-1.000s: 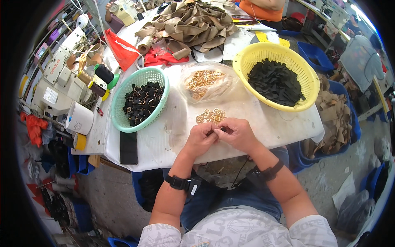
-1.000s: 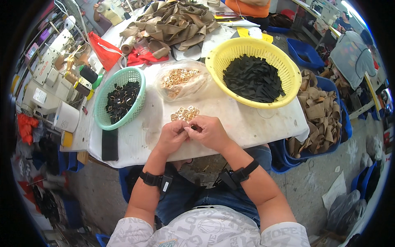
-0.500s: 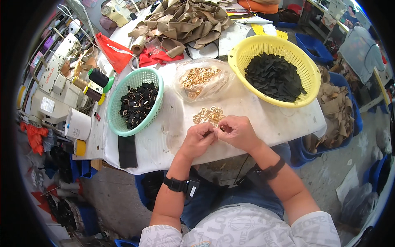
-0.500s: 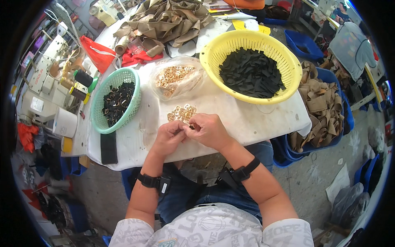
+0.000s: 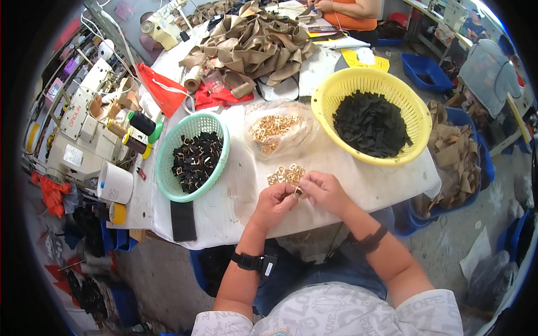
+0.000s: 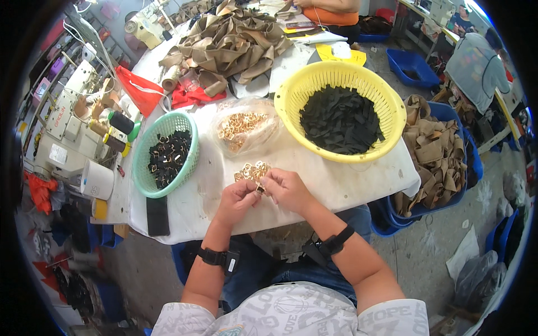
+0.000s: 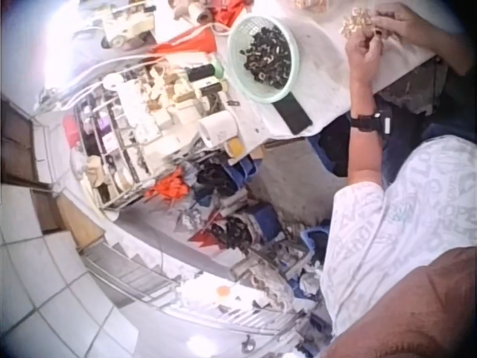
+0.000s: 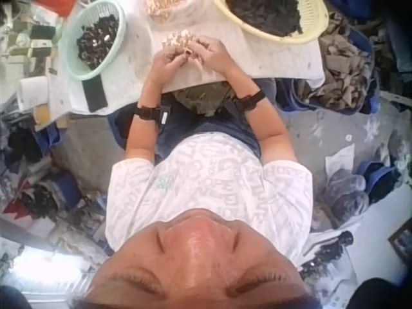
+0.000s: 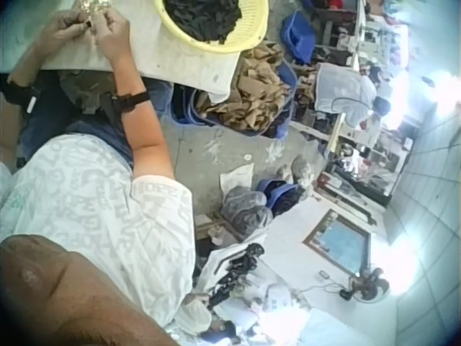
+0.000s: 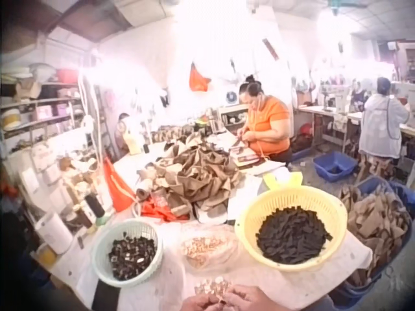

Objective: The recorder is assembling small metal and plastic hardware components for shoes at a workbench.

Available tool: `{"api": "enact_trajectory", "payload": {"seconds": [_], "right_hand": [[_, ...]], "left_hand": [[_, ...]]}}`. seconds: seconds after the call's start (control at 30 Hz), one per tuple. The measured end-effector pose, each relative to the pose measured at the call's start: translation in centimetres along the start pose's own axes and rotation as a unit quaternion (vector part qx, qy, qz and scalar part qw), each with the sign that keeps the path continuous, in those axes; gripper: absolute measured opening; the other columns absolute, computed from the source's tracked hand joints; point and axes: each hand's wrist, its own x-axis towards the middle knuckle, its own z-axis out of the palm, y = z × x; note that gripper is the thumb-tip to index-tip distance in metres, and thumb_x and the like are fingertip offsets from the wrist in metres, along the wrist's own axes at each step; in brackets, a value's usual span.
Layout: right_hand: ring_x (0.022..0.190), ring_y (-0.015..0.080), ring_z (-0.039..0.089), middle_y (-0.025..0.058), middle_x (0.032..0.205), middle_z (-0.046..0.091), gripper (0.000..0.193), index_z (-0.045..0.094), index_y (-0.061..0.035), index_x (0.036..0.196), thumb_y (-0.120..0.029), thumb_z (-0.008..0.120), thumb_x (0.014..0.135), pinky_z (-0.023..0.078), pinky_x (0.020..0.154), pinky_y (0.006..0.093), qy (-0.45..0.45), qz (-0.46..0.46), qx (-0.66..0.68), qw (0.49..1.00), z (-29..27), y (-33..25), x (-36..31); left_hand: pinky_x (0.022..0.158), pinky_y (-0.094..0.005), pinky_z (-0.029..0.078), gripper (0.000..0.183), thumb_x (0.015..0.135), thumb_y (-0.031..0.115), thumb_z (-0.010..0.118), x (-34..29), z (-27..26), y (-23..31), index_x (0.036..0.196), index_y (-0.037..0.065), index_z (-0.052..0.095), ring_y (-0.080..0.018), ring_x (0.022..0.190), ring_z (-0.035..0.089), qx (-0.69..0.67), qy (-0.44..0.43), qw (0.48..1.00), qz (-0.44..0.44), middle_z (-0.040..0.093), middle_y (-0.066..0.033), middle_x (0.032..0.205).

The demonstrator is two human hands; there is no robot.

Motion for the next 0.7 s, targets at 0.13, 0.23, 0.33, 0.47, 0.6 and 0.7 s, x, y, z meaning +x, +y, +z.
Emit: {"api": "enact_trajectory", "payload": {"seconds": [0.13, 0.23, 0.33, 0.47, 0.6, 0.7], "right_hand": [[0.06, 0.0054, 0.05, 0.0006, 0.068, 0.058, 0.015, 0.059, -0.0009, 0.083, -0.013, 0.058, 0.092, 0.04, 0.053, 0.0217, 0.018, -0.064, -0.089, 0.994, 0.0, 1.0, 0.5], [0.059, 0.0056, 0.05, 0.0008, 0.069, 0.058, 0.013, 0.059, -0.0012, 0.085, -0.012, 0.057, 0.093, 0.04, 0.053, 0.0219, -0.012, -0.029, -0.043, 0.999, 0.0, -0.1, 0.0], [0.06, 0.0059, 0.05, 0.001, 0.07, 0.057, 0.01, 0.058, -0.0013, 0.087, -0.009, 0.055, 0.093, 0.04, 0.054, 0.0216, -0.018, -0.029, -0.02, 0.999, -0.2, -0.1, 0.1], [0.06, 0.0063, 0.05, 0.0012, 0.071, 0.057, 0.008, 0.057, -0.0012, 0.088, -0.006, 0.054, 0.093, 0.04, 0.054, 0.0215, -0.006, -0.037, -0.014, 0.999, -0.1, 0.6, 0.5], [0.064, 0.0058, 0.053, 0.0014, 0.076, 0.061, 0.009, 0.058, -0.0019, 0.091, -0.009, 0.054, 0.095, 0.043, 0.058, 0.0204, -0.011, -0.026, -0.04, 0.999, -0.1, 0.4, 0.5], [0.058, 0.007, 0.051, 0.0018, 0.072, 0.058, 0.013, 0.057, -0.0012, 0.089, -0.01, 0.052, 0.096, 0.043, 0.053, 0.0212, 0.004, 0.008, 0.01, 1.0, 0.0, -0.3, 0.5]], "left_hand": [[0.058, -0.0193, 0.042, 0.004, 0.086, 0.002, 0.062, 0.5, 0.1, -0.8, 0.089, -0.001, 0.062, -0.0043, 0.064, 0.053, -0.015, -0.006, 1.0, 0.005, 0.059, 0.0011, 0.073], [0.059, -0.0194, 0.044, 0.006, 0.087, 0.003, 0.062, 0.2, -0.2, -0.4, 0.091, -0.001, 0.063, -0.0046, 0.066, 0.054, -0.032, -0.005, 0.999, -0.006, 0.061, 0.0004, 0.076], [0.06, -0.0198, 0.046, 0.009, 0.089, 0.006, 0.063, 0.4, -0.3, 0.1, 0.095, 0.0, 0.063, -0.005, 0.067, 0.055, -0.061, -0.006, 0.998, -0.021, 0.063, -0.0001, 0.08], [0.062, -0.0209, 0.048, 0.009, 0.089, 0.005, 0.063, 0.4, -0.2, -0.4, 0.096, -0.001, 0.062, -0.0064, 0.069, 0.057, -0.095, -0.013, 0.995, -0.018, 0.064, -0.0015, 0.083], [0.061, -0.0218, 0.048, 0.008, 0.09, 0.004, 0.062, 0.5, -0.1, 0.3, 0.096, -0.001, 0.061, -0.0077, 0.067, 0.057, -0.07, -0.014, 0.997, -0.029, 0.063, -0.0022, 0.081], [0.059, -0.0222, 0.047, 0.008, 0.091, 0.006, 0.061, 0.7, -0.6, 0.4, 0.095, -0.001, 0.06, -0.008, 0.065, 0.057, -0.058, 0.001, 0.998, -0.036, 0.063, -0.0024, 0.079]]}}
